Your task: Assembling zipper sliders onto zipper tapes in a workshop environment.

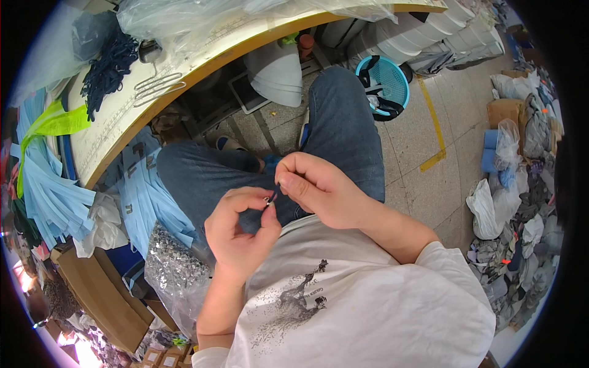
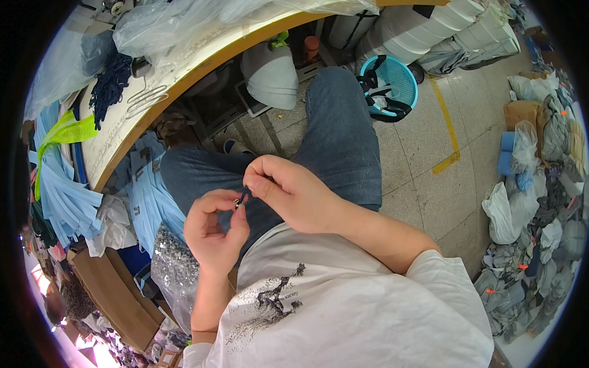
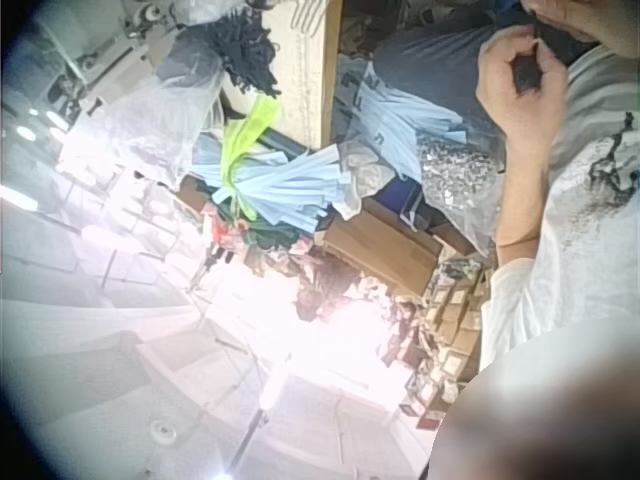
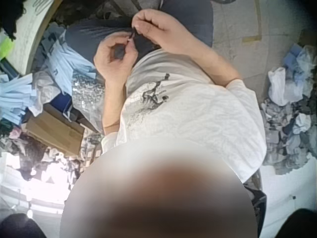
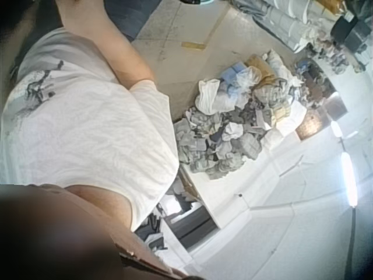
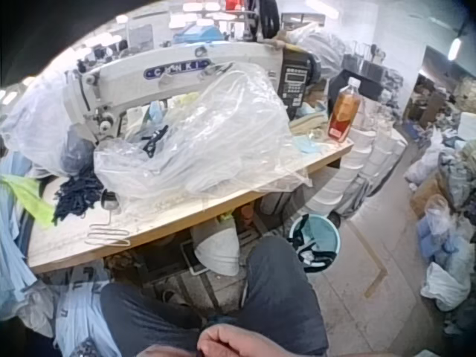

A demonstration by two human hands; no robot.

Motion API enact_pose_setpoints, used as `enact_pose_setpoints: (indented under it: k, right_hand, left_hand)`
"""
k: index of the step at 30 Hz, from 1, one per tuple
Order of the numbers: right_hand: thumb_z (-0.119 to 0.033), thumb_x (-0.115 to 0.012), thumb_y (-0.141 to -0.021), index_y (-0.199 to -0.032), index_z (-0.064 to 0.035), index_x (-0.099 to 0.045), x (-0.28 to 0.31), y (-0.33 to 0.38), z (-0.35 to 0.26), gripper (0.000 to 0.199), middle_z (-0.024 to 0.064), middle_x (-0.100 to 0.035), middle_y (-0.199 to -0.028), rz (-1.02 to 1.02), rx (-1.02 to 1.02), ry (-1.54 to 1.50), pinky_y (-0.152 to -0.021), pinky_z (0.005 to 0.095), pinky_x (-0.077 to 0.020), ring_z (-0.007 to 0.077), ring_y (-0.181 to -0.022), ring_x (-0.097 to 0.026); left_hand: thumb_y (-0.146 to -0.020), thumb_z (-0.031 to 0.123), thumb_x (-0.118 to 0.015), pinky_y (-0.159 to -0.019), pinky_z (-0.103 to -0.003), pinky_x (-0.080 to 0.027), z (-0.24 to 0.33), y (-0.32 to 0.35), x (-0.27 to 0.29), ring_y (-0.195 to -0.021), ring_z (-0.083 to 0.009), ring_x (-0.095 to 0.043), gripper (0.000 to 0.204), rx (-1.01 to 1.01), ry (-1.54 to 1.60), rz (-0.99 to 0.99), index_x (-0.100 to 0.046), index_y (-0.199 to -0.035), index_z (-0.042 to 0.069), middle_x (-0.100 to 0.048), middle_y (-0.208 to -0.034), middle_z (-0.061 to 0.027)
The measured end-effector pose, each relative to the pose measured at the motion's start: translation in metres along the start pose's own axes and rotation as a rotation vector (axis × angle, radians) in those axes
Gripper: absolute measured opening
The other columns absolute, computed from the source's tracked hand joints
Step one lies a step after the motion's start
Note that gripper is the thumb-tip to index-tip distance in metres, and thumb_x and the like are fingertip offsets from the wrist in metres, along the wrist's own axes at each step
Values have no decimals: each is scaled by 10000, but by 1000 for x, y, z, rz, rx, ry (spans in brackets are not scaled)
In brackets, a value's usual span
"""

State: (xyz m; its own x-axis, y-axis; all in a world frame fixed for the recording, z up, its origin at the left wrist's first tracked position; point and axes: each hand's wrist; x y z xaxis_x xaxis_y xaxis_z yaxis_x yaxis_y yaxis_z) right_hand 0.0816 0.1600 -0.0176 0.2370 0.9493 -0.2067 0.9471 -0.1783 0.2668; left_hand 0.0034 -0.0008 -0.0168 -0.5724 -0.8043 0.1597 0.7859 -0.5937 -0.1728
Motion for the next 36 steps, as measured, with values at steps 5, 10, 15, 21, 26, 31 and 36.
enact_pose_setpoints:
  k: [5, 10, 15, 21, 26, 31, 36]
  right_hand:
    - [-213, -507, -996, -968, -45, -539, 1, 0, 2, 173, -49, -474, -715, -92, -137, -320, -483, 198, -332, 20, -564, -385]
    - [-216, -493, -1005, -982, -54, -516, 1, -1, -1, 165, -39, -492, -750, -65, -157, -354, -446, 160, -265, 0, -549, -354]
    - [-198, -527, -984, -1004, -39, -561, 5, 0, -10, 164, -20, -560, -773, -110, -195, -454, -442, 173, -298, -2, -543, -388]
    - [-106, -580, -952, -1009, -31, -585, -1, -3, 9, 94, -30, -557, -806, -125, 109, -296, -454, 162, -287, -7, -570, -395]
    - [-106, -596, -947, -1010, -37, -589, 3, 0, -4, 94, -40, -545, -808, -21, -2, -273, -455, 164, -290, -13, -582, -391]
    - [-98, -590, -948, -1038, -34, -593, 3, -1, -13, 110, -42, -543, -816, 10, -49, -336, -498, 166, -321, -14, -619, -410]
    - [-90, -606, -935, -969, -16, -596, 0, 1, -1, 82, -12, -576, -875, -137, 38, -269, -662, 193, -429, 41, -784, -521]
  left_hand:
    - [-702, -149, -664, -702, -242, -485, 1, -1, 5, -789, -133, -597, 300, 126, 188, -72, -626, -979, -41, -637, -941, -115]
    - [-712, -157, -667, -722, -234, -483, 2, -2, 7, -846, -144, -607, 335, 111, 258, -192, -608, -1026, -56, -633, -965, -128]
    - [-741, -162, -665, -731, -242, -495, 6, 3, 9, -923, -176, -637, 322, 314, 485, -137, -598, -1038, -58, -633, -1004, -135]
    - [-743, -185, -643, -769, -260, -498, 5, 3, 12, -920, -188, -638, 319, 334, 580, -156, -585, -1028, -54, -628, -1009, -147]
    - [-741, -193, -635, -789, -281, -505, -4, 6, 13, -912, -201, -634, 308, 295, 648, -169, -577, -1004, -45, -623, -1000, -151]
    - [-746, -198, -625, -803, -298, -510, -1, 5, 12, -903, -205, -632, 312, 307, 671, -185, -575, -1013, -44, -620, -1006, -152]
    - [-755, -194, -620, -817, -293, -510, -5, 5, 13, -927, -199, -625, 332, 302, 687, -192, -572, -1046, -43, -616, -1021, -147]
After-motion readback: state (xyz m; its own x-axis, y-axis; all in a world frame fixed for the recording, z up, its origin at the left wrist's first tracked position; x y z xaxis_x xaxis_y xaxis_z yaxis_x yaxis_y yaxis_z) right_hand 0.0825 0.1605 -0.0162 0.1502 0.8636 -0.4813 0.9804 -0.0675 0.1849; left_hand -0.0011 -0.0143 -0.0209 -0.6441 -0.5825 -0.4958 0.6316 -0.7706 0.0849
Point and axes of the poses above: each hand's wrist, its own y-axis away from the middle knuckle, its own x-axis out of the back of the hand, z = x × y
